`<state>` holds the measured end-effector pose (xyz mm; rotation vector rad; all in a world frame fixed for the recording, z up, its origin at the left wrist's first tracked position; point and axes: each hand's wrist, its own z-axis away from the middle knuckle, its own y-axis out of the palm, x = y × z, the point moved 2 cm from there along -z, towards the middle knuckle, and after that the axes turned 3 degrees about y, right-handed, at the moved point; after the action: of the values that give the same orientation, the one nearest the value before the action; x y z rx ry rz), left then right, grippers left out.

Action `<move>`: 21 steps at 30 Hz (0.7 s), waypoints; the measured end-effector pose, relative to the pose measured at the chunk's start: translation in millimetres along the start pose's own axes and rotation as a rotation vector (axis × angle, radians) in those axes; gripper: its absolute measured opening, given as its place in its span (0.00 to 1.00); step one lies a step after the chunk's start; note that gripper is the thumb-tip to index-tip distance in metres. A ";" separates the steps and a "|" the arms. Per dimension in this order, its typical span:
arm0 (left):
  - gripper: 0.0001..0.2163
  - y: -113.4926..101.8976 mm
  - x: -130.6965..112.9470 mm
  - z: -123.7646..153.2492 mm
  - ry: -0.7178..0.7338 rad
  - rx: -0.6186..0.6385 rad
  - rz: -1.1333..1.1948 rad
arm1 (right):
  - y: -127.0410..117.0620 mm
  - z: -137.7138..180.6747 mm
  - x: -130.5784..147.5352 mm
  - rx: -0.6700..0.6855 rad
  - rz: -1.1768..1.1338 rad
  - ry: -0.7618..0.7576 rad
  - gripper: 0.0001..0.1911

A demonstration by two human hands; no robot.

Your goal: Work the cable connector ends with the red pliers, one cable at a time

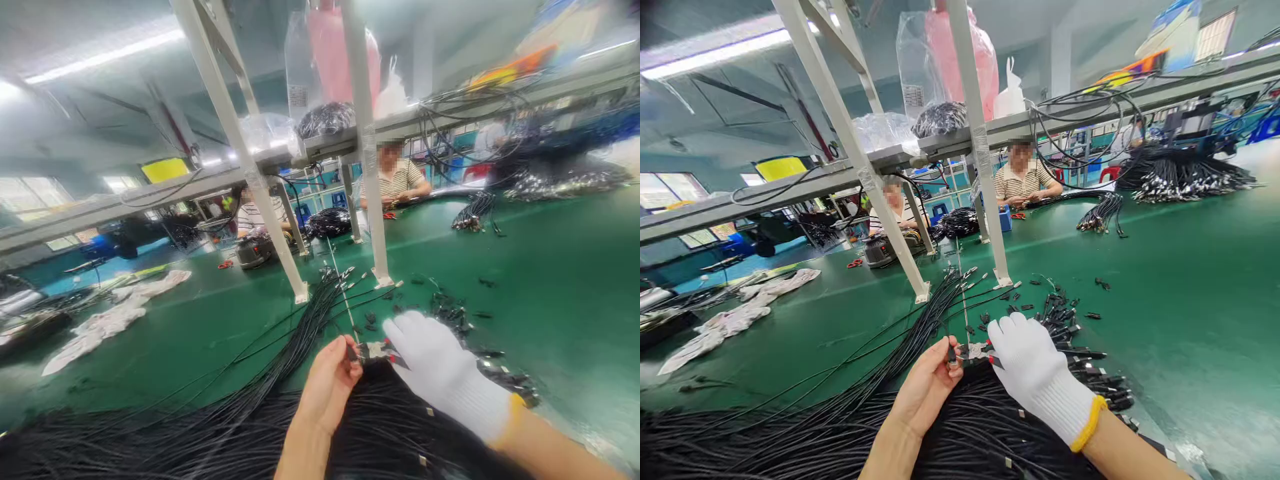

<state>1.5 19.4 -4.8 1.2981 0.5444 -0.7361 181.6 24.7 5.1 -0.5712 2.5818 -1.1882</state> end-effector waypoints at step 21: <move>0.22 8.3 4.2 5.7 0.144 0.002 -0.318 | 5.1 4.7 3.5 0.035 0.031 -0.010 0.17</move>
<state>10.3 13.9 -1.2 1.2876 0.8802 -0.9083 179.0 23.0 -2.1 -0.5264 2.5464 -1.2146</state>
